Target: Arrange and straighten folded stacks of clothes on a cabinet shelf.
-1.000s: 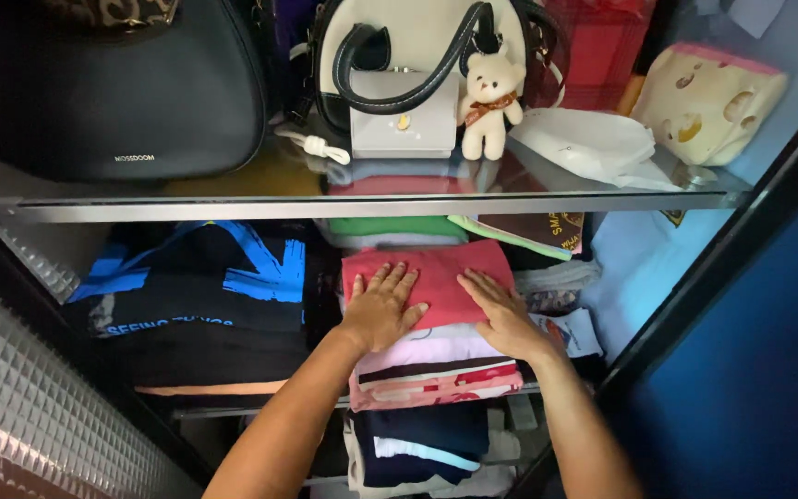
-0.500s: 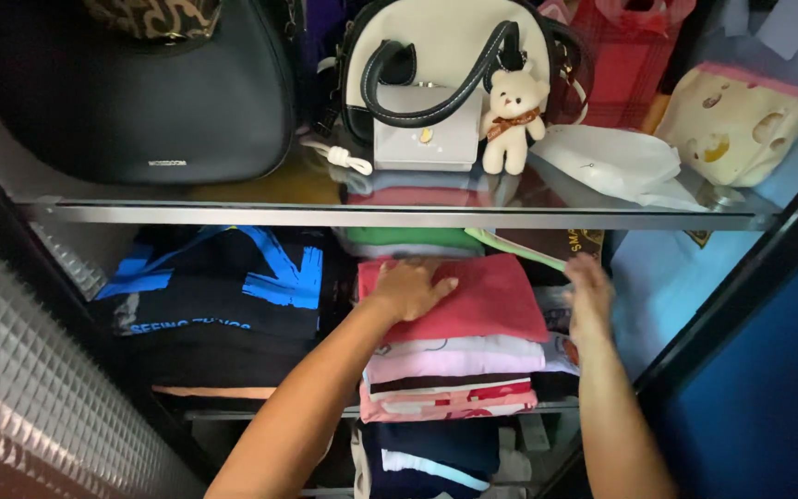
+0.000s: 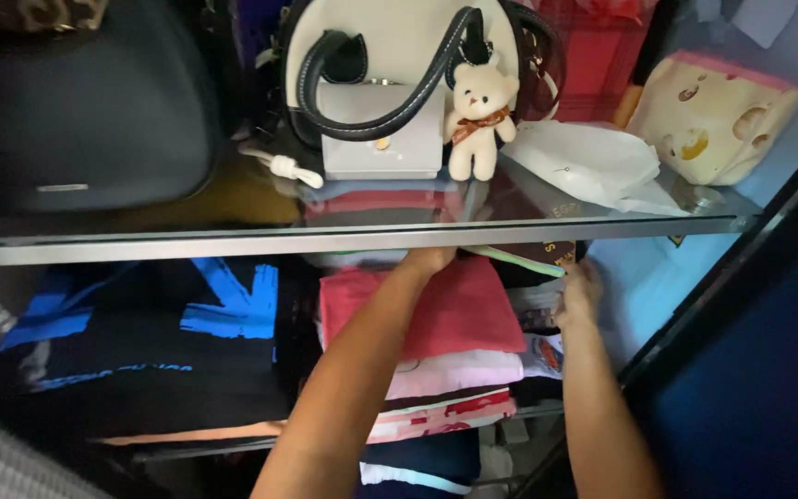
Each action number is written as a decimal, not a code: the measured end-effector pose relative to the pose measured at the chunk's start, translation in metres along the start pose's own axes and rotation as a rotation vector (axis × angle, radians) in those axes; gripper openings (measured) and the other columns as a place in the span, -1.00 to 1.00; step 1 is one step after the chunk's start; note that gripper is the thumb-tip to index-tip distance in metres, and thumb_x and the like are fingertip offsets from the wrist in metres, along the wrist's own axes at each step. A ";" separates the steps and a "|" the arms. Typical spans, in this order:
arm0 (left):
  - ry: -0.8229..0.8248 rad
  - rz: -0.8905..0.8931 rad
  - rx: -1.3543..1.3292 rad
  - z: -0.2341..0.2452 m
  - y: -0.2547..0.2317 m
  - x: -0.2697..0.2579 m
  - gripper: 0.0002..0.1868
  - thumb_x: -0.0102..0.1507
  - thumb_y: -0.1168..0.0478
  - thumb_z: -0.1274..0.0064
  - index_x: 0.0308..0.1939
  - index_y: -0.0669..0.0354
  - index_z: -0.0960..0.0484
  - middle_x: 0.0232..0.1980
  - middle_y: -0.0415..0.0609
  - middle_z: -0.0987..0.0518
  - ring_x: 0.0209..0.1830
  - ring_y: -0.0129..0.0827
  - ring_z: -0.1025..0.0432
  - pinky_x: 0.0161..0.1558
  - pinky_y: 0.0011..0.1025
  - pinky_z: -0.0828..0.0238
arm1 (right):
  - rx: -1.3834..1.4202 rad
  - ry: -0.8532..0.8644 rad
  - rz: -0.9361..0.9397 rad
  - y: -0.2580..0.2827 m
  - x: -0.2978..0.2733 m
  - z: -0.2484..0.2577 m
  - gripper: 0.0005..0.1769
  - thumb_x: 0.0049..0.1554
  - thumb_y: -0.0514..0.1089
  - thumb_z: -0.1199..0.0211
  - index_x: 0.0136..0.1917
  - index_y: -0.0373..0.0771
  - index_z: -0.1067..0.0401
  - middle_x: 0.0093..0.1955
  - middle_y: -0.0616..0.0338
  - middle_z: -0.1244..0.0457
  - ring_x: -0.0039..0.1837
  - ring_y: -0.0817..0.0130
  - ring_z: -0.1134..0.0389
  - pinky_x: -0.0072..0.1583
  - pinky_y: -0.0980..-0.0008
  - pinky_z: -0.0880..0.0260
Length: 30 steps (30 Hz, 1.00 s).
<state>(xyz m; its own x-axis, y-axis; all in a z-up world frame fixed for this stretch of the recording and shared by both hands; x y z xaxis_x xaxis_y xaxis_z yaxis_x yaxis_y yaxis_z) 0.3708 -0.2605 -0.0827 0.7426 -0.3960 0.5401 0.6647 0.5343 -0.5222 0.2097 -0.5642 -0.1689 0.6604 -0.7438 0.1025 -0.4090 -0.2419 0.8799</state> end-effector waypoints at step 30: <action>0.109 0.312 -1.066 0.029 -0.012 -0.051 -0.64 0.35 -0.04 0.18 -0.32 0.08 -0.58 -0.31 -0.15 -0.52 -0.27 -0.38 -0.33 -0.14 -0.33 -0.32 | 0.122 -0.002 -0.295 -0.066 0.083 0.034 -0.66 0.15 0.16 -0.34 -0.15 -0.01 -0.25 0.05 0.34 -0.24 0.17 0.19 -0.26 0.27 -0.10 -0.28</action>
<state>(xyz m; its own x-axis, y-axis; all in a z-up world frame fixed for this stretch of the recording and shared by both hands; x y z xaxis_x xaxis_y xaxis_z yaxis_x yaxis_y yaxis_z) 0.3229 -0.2254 -0.0849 0.8577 -0.4477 0.2529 0.1388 -0.2719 -0.9523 0.2702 -0.6316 -0.2346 0.7604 -0.6319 -0.1499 -0.2729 -0.5203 0.8092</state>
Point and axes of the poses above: each hand's wrist, its own x-axis towards the middle knuckle, its own z-axis out of the back of the hand, y = z × x, the point moved 9 cm from there along x, towards the middle knuckle
